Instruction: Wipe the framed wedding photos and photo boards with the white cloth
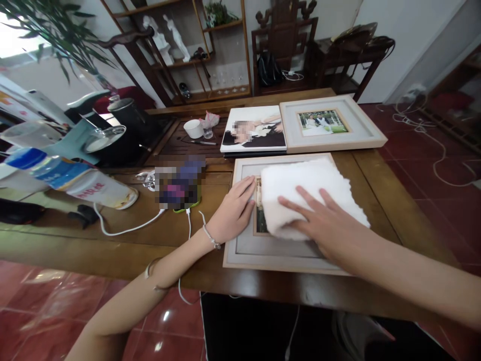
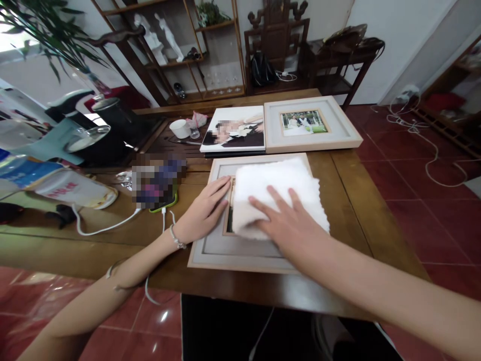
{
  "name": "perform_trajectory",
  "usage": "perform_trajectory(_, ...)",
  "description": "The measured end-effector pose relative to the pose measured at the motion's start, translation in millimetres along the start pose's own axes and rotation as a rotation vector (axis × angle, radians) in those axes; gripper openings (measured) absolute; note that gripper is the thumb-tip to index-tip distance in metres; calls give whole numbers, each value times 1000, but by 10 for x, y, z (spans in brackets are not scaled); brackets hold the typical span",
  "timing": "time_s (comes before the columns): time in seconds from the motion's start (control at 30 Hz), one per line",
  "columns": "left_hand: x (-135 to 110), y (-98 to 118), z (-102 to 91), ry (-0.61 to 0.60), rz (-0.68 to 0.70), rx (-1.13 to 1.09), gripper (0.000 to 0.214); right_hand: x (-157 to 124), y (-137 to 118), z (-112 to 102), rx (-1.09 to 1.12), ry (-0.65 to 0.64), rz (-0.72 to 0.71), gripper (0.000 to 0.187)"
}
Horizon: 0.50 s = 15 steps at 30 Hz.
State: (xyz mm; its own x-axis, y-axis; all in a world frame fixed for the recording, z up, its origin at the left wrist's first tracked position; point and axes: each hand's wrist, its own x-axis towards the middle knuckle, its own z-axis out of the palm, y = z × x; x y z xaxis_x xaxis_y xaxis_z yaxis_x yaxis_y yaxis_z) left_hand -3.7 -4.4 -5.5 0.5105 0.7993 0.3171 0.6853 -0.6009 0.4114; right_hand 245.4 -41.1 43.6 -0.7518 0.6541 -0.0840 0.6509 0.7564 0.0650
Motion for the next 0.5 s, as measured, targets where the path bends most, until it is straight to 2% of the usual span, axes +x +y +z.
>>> perform_trajectory(0.13, -1, -8, 7, 5, -10, -22, 47, 317, 281, 24, -132, 111, 82, 66)
perform_trajectory(0.23, -1, 2, 2, 20, -21, -72, 47, 561, 352, 9, -143, 70, 158, 67)
perform_trajectory(0.37, -7, 33, -5, 118, -48, -185, 50, 696, 138, -34, -110, 32, 140, 50)
perform_trajectory(0.5, -13, 52, -10, 185, -62, -236, 53, 534, -281, -89, -2, 0, 15, 34)
